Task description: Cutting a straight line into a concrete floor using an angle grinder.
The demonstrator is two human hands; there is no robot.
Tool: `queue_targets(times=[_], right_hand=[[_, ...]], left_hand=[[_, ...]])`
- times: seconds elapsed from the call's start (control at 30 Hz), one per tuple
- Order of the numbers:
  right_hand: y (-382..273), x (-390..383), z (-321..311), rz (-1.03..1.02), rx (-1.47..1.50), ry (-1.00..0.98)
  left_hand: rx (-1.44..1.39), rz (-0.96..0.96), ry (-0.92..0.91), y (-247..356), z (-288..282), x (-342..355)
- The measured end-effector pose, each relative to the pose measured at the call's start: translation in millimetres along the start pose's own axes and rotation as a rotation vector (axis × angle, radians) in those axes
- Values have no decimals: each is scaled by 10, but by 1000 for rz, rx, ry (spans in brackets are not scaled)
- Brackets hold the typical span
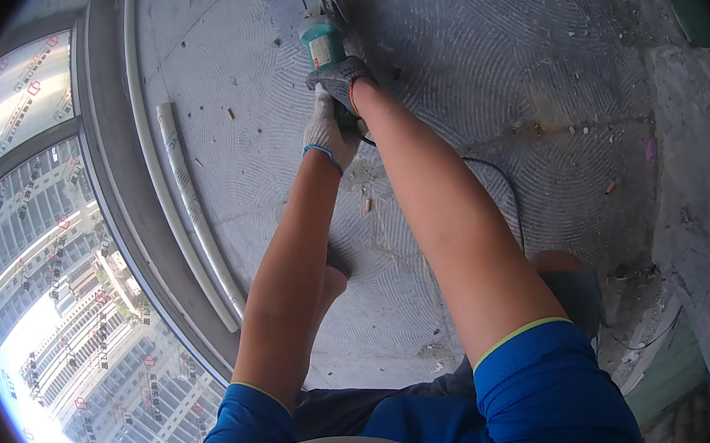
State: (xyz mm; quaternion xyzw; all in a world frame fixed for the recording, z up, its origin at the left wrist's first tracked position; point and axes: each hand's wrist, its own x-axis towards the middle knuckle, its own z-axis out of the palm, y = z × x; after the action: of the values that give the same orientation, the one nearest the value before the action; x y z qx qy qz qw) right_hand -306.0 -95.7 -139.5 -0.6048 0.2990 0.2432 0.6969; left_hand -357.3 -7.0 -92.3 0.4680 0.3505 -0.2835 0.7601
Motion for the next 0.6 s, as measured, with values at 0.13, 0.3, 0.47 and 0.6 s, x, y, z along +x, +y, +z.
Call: queue_targets(times=[0.13, 0.3, 0.47, 0.6], right_hand=[[28, -60, -24, 4, -50, 3], [80, -71, 29, -1, 45, 21], [131, -129, 30, 12, 64, 38], [194, -160, 20, 12, 2, 12]], left_hand=[[-17, -9, -41, -48, 2, -71], [-35, -15, -27, -73, -28, -74], [13, -34, 32, -114, -46, -132], [-23, -28, 19, -143, -38, -209]])
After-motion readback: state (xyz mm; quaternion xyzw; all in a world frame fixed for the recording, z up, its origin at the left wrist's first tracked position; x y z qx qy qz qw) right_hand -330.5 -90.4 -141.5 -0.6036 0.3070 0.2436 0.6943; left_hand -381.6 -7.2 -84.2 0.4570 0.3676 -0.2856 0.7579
